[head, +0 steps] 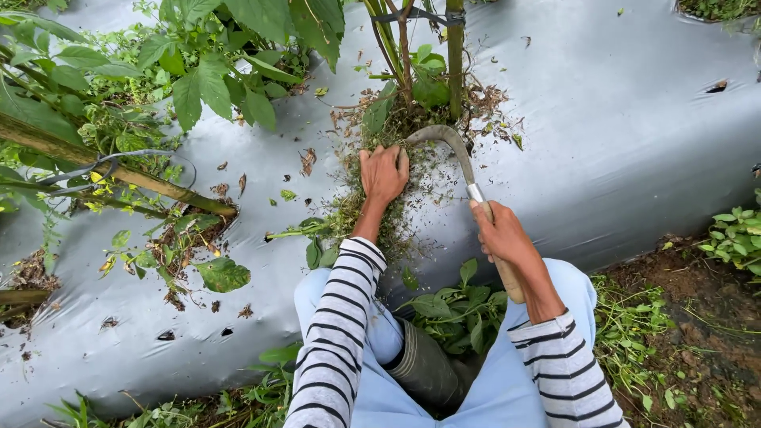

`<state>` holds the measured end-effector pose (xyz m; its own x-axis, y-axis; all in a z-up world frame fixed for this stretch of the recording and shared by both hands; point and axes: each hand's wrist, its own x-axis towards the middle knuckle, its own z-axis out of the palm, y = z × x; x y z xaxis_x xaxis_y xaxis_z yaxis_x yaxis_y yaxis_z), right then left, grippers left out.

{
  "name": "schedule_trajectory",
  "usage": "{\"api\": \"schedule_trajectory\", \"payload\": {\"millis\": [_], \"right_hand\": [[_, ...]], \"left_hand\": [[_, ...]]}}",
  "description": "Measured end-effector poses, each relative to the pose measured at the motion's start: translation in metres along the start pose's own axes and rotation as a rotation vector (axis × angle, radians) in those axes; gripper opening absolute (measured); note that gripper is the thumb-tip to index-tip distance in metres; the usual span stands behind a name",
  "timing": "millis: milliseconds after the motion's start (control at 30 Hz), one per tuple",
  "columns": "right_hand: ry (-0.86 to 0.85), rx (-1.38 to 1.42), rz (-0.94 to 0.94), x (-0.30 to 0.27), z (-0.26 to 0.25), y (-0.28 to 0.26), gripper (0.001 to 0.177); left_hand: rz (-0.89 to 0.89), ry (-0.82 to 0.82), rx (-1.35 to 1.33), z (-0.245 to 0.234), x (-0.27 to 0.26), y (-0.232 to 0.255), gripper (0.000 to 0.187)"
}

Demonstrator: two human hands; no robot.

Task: The person squats beside a row of tomato plants and uses a sickle to cut weeds growing around the base of the plants. They pull the cut weeds away by hand and continue trimming vegetation near the plastic mulch.

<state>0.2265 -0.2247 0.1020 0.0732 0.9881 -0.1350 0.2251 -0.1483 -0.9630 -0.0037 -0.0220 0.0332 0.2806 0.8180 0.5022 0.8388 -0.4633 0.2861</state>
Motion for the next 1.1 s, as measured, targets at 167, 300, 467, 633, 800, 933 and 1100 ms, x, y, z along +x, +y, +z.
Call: {"api": "schedule_trajectory", "payload": {"millis": [167,300,467,633,800,933,1100], "right_hand": [[0.012,-0.034,-0.001,0.010,0.013,0.008,0.041],[-0.004,-0.051,0.021,-0.010,0.004,-0.003,0.043],[0.060,-0.155,-0.017,0.005,0.025,0.011,0.048],[0.233,-0.278,-0.039,0.002,0.025,0.027,0.043],[0.381,-0.260,-0.042,-0.009,0.003,0.031,0.042],[0.386,-0.245,-0.071,0.000,0.004,0.047,0.043],[0.366,-0.226,-0.086,0.009,0.007,0.060,0.041]], "left_hand": [[0.044,0.072,-0.029,-0.004,-0.001,-0.003,0.036],[-0.054,0.231,-0.314,0.011,-0.001,-0.013,0.036],[-0.022,0.282,-0.348,-0.006,-0.007,0.006,0.036],[0.055,0.299,-0.119,-0.009,0.004,0.001,0.032],[0.132,0.142,0.010,-0.014,0.028,-0.006,0.026],[0.100,-0.048,0.146,-0.005,0.060,-0.007,0.037],[0.077,-0.236,0.218,0.038,0.097,-0.022,0.065]]}}
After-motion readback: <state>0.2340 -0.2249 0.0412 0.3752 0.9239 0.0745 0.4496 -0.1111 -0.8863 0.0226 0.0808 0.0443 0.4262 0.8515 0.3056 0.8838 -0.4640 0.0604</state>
